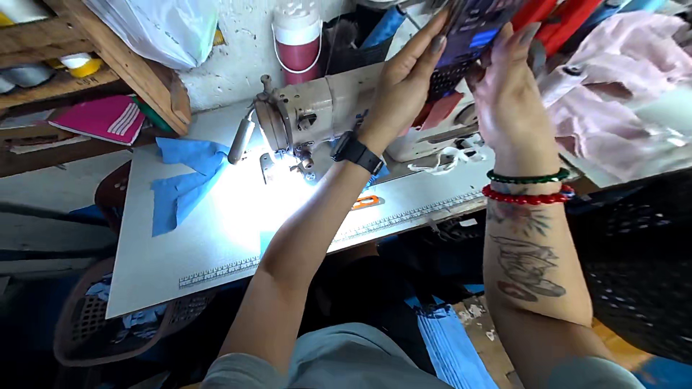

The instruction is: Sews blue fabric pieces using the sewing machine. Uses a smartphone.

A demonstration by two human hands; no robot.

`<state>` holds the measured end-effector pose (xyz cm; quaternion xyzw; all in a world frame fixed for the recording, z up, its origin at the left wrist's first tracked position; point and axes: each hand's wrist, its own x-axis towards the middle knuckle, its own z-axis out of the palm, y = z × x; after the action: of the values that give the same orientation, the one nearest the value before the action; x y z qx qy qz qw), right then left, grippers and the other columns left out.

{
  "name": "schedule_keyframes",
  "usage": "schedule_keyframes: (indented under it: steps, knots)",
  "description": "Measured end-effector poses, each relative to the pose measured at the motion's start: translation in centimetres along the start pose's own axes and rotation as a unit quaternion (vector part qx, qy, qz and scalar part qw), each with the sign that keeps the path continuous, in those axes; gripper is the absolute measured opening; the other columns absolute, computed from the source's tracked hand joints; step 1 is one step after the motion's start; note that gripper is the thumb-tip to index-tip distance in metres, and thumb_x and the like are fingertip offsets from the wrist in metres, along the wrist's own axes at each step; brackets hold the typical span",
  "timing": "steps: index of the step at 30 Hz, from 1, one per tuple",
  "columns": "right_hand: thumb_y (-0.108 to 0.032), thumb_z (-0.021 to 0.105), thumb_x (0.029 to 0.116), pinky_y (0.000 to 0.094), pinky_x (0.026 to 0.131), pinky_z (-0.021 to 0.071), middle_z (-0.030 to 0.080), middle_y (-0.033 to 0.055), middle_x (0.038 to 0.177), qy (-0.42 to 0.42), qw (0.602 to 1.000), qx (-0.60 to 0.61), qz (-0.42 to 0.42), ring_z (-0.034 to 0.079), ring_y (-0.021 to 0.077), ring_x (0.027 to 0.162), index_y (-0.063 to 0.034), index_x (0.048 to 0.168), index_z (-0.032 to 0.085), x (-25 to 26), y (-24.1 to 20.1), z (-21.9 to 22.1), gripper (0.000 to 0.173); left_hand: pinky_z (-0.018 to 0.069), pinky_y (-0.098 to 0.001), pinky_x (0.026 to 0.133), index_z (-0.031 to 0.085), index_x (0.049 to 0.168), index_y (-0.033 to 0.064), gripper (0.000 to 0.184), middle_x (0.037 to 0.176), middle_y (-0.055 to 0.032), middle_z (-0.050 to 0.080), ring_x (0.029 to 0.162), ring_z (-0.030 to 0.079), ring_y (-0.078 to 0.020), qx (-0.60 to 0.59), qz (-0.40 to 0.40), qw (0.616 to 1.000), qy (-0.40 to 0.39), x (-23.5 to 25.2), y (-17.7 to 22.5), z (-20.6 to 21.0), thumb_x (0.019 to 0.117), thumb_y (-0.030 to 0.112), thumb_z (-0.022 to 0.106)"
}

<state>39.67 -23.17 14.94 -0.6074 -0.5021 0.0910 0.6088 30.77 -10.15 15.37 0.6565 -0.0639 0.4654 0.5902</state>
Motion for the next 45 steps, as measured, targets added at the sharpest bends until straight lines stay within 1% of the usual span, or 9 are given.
schedule_keyframes:
  steps: [9, 13, 17, 23, 28, 31, 35, 39, 45]
  knots:
    - [-0.045, 0.027, 0.1122, 0.0301, 0.126, 0.0269, 0.030, 0.0117, 0.167, 0.024, 0.984, -0.166, -0.060, 0.033, 0.0123, 0.152, -0.0042, 0.165, 0.010, -2.4, 2.1, 1.1, 0.068, 0.0483, -0.0385, 0.110, 0.054, 0.144, -0.0062, 0.048, 0.148, -0.0218, 0.055, 0.134, 0.057, -0.0265, 0.197, 0.017, 0.970, 0.139, -5.0, 1.4, 1.1, 0.0962, -0.011, 0.044]
    - [-0.024, 0.042, 0.1110, 0.0388, 0.116, 0.0420, 0.047, 0.0165, 0.152, 0.117, 0.959, -0.166, -0.196, 0.048, 0.0212, 0.140, 0.0055, 0.150, 0.038, -6.7, 1.2, 3.3, 0.049, 0.0516, -0.0381, 0.105, 0.066, 0.122, -0.0086, 0.034, 0.127, -0.0194, 0.065, 0.121, 0.061, -0.0235, 0.182, 0.040, 0.982, -0.003, -13.2, 5.3, -1.7, 0.0914, -0.008, 0.052]
    - [-0.017, 0.055, 0.1029, 0.0434, 0.097, 0.0538, 0.070, 0.0150, 0.116, -0.082, 0.967, -0.179, -0.161, 0.065, 0.0245, 0.112, -0.0007, 0.116, 0.072, -11.9, 4.2, 8.5, 0.027, 0.0579, -0.0340, 0.096, 0.072, 0.106, -0.0072, 0.027, 0.117, -0.0170, 0.070, 0.112, 0.068, -0.0193, 0.214, -0.073, 0.971, -0.074, -21.5, 6.5, -9.7, 0.0959, -0.009, 0.047]
    - [-0.026, 0.054, 0.1034, 0.0609, 0.098, 0.0446, 0.070, 0.0106, 0.124, -0.219, 0.914, -0.331, -0.087, 0.059, 0.0360, 0.122, -0.0131, 0.118, 0.076, -14.3, 8.5, 11.9, 0.029, 0.0578, -0.0373, 0.094, 0.074, 0.114, 0.0057, 0.027, 0.129, -0.0119, 0.067, 0.111, 0.067, -0.0185, 0.424, -0.136, 0.887, -0.121, -26.8, 8.8, -17.5, 0.0974, 0.006, 0.054]
    - [-0.017, 0.054, 0.1041, 0.0597, 0.098, 0.0452, 0.071, 0.0177, 0.112, -0.189, 0.915, -0.338, -0.112, 0.065, 0.0380, 0.113, -0.0041, 0.110, 0.074, -14.4, 8.6, 12.2, 0.024, 0.0462, -0.0475, 0.106, 0.073, 0.120, 0.0205, 0.027, 0.123, -0.0050, 0.068, 0.119, 0.062, -0.0224, 0.521, -0.104, 0.818, -0.219, -30.0, 8.8, -16.0, 0.0961, 0.033, 0.068]
    - [-0.015, 0.048, 0.1064, 0.0409, 0.079, 0.0578, 0.066, 0.0167, 0.105, -0.147, 0.951, -0.261, -0.077, 0.067, 0.0258, 0.091, 0.0017, 0.111, 0.066, -15.3, 7.4, 12.3, 0.025, 0.0455, -0.0459, 0.111, 0.075, 0.110, 0.0143, 0.018, 0.114, -0.0048, 0.072, 0.119, 0.064, -0.0218, 0.528, -0.080, 0.823, -0.196, -31.1, 7.9, -16.0, 0.0999, 0.025, 0.065]
    - [-0.059, 0.061, 0.0967, 0.0327, 0.059, 0.0486, 0.058, 0.0088, 0.090, -0.214, 0.967, -0.137, -0.027, 0.054, 0.0154, 0.070, -0.0046, 0.119, 0.066, -18.5, 5.3, 13.4, 0.058, 0.0453, -0.0436, 0.113, 0.076, 0.102, 0.0115, 0.014, 0.110, -0.0054, 0.073, 0.121, 0.064, -0.0214, 0.504, -0.067, 0.844, -0.172, -31.8, 7.6, -16.3, 0.1003, 0.018, 0.064]
    - [-0.028, 0.062, 0.1027, 0.0339, 0.064, 0.0499, 0.063, 0.0064, 0.079, -0.192, 0.944, -0.199, -0.182, 0.061, 0.0202, 0.071, -0.0198, 0.119, 0.074, -21.8, 6.4, 15.9, 0.023, 0.0449, -0.0442, 0.114, 0.077, 0.100, 0.0114, 0.013, 0.110, -0.0060, 0.074, 0.122, 0.064, -0.0222, 0.490, -0.062, 0.853, -0.165, -32.1, 7.4, -16.5, 0.0988, 0.017, 0.065]
    - [-0.019, 0.060, 0.1008, 0.0347, 0.071, 0.0506, 0.068, 0.0053, 0.091, -0.132, 0.940, -0.217, -0.229, 0.064, 0.0205, 0.082, -0.0236, 0.122, 0.073, -23.2, 7.9, 17.6, 0.025, 0.0470, -0.0438, 0.112, 0.077, 0.093, 0.0097, 0.012, 0.107, -0.0062, 0.074, 0.120, 0.065, -0.0228, 0.476, -0.056, 0.865, -0.147, -32.1, 7.4, -16.5, 0.0952, 0.013, 0.066]
